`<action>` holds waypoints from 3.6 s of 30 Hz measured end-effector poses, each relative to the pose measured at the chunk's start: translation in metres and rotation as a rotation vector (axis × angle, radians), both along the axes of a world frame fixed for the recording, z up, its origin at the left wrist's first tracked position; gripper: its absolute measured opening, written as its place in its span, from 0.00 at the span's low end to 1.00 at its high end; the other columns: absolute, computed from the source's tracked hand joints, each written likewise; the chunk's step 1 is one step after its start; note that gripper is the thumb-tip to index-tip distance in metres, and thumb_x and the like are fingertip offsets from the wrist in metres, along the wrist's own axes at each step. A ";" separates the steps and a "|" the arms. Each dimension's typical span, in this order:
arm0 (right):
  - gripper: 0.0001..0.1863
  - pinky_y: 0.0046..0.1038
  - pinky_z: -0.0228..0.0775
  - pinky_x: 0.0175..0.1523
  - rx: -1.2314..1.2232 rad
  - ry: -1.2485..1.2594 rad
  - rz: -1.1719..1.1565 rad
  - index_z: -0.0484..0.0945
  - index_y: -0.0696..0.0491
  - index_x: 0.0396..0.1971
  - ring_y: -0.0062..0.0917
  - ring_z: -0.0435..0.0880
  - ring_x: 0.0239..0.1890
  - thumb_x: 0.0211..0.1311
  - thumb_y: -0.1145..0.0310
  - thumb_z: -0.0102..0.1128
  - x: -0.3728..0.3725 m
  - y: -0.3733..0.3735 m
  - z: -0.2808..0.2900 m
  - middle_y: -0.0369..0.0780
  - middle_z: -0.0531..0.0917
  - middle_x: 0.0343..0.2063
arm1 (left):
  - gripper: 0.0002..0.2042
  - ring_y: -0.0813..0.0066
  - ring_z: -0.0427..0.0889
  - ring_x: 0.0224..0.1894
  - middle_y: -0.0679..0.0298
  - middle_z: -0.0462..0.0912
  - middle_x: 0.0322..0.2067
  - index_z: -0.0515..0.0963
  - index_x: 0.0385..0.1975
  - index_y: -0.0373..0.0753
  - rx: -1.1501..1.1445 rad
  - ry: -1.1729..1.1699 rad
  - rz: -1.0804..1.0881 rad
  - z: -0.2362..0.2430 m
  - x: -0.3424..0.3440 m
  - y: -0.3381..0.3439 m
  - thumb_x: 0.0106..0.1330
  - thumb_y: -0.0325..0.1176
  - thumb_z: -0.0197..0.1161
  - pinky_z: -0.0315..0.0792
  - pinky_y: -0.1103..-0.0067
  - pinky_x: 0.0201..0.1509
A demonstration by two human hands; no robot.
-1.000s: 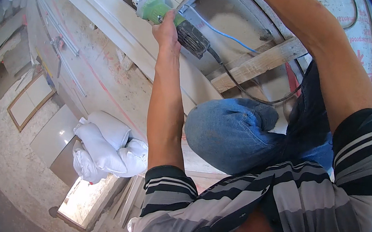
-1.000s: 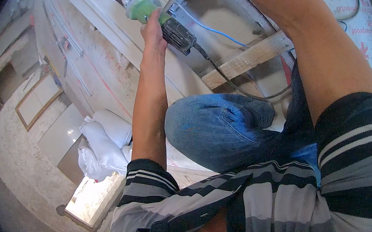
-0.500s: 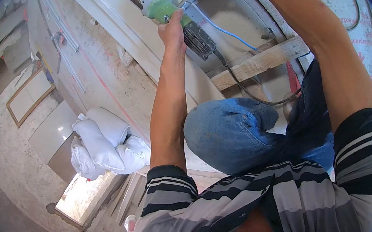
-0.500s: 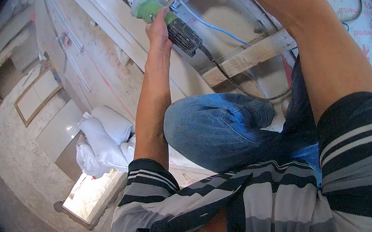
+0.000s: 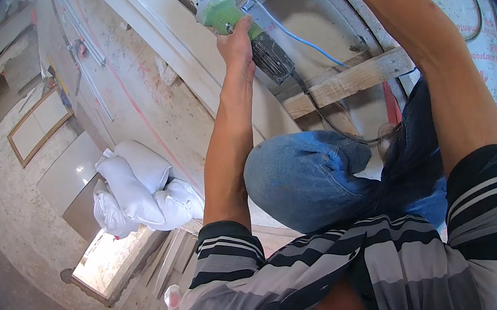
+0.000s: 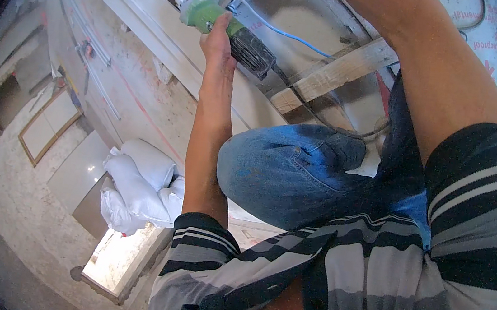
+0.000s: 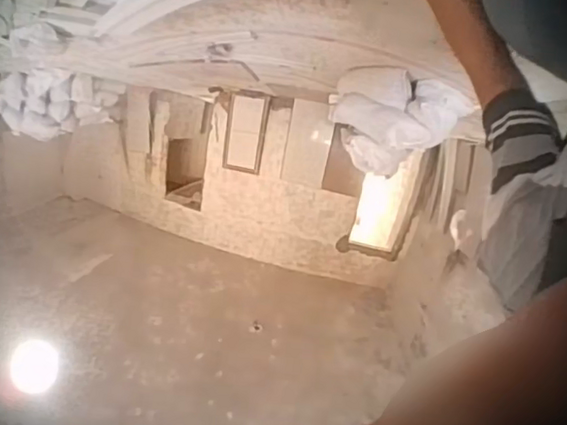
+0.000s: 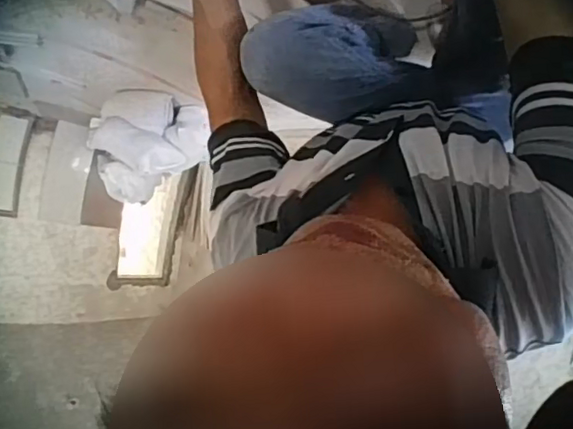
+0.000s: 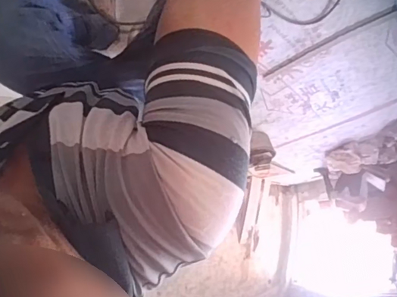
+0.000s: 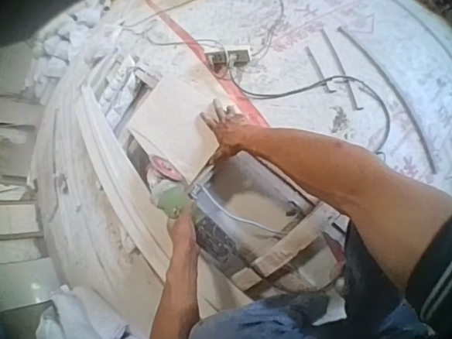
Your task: Measure, mark, and cut a ceramic tile using an angle grinder.
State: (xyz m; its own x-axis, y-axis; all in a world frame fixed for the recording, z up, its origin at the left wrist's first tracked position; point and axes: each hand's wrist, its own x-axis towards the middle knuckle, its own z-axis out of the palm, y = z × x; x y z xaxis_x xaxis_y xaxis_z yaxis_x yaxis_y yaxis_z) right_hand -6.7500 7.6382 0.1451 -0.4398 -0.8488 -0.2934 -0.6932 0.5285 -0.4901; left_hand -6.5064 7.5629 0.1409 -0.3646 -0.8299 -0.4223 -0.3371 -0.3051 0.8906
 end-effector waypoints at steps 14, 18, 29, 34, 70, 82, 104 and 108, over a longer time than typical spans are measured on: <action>0.67 0.51 0.44 0.66 0.012 0.019 0.015 0.35 0.44 0.68 0.59 0.43 0.66 0.31 0.39 0.70 -0.006 0.001 -0.002 0.56 0.32 0.66 | 0.15 0.72 0.77 0.34 0.60 0.77 0.34 0.73 0.38 0.31 0.066 -0.015 0.006 0.008 0.008 0.021 0.50 0.27 0.65 0.70 0.78 0.40; 0.66 0.49 0.44 0.66 -0.022 -0.188 0.084 0.35 0.44 0.68 0.58 0.44 0.66 0.32 0.38 0.69 -0.005 0.001 0.001 0.56 0.32 0.66 | 0.16 0.72 0.77 0.34 0.60 0.77 0.34 0.73 0.38 0.31 0.079 -0.035 0.028 0.007 0.009 0.022 0.50 0.27 0.65 0.70 0.78 0.39; 0.66 0.49 0.45 0.66 0.025 0.012 0.011 0.35 0.44 0.68 0.58 0.45 0.66 0.32 0.39 0.69 0.002 0.002 0.005 0.57 0.34 0.66 | 0.15 0.72 0.77 0.32 0.61 0.78 0.32 0.73 0.38 0.31 0.068 -0.005 0.035 0.007 0.011 0.028 0.50 0.27 0.65 0.71 0.77 0.37; 0.66 0.49 0.46 0.66 0.006 0.068 0.006 0.36 0.44 0.68 0.58 0.45 0.66 0.32 0.39 0.70 0.003 0.000 0.001 0.57 0.34 0.66 | 0.16 0.73 0.77 0.33 0.62 0.78 0.34 0.73 0.40 0.32 0.066 -0.022 0.017 0.009 0.013 0.030 0.50 0.27 0.65 0.70 0.78 0.39; 0.39 0.38 0.67 0.48 -0.259 -0.341 0.156 0.51 0.57 0.60 0.46 0.77 0.42 0.45 0.74 0.58 0.081 0.159 0.121 0.55 0.76 0.37 | 0.14 0.74 0.76 0.26 0.65 0.74 0.28 0.70 0.38 0.36 0.371 0.882 0.122 0.080 -0.085 0.081 0.54 0.33 0.62 0.73 0.78 0.31; 0.41 0.32 0.67 0.48 -0.264 -0.276 -0.041 0.54 0.60 0.59 0.36 0.78 0.38 0.43 0.70 0.62 0.065 0.227 0.093 0.48 0.77 0.36 | 0.14 0.79 0.73 0.30 0.70 0.74 0.29 0.72 0.35 0.40 0.269 0.807 -0.072 0.069 -0.124 0.139 0.49 0.32 0.66 0.69 0.80 0.36; 0.30 0.39 0.70 0.44 -0.040 -0.102 -0.643 0.70 0.60 0.42 0.47 0.79 0.38 0.38 0.59 0.64 0.008 0.297 -0.017 0.54 0.79 0.32 | 0.20 0.51 0.76 0.47 0.45 0.75 0.44 0.72 0.46 0.29 -0.160 -0.179 0.016 -0.021 -0.081 -0.155 0.59 0.38 0.52 0.69 0.59 0.50; 0.30 0.40 0.70 0.42 0.039 -0.081 -0.641 0.70 0.60 0.42 0.46 0.79 0.38 0.37 0.59 0.64 0.008 0.306 -0.045 0.55 0.79 0.32 | 0.23 0.51 0.76 0.47 0.47 0.72 0.49 0.67 0.52 0.31 0.190 0.020 0.028 -0.045 -0.099 -0.174 0.61 0.38 0.51 0.72 0.54 0.46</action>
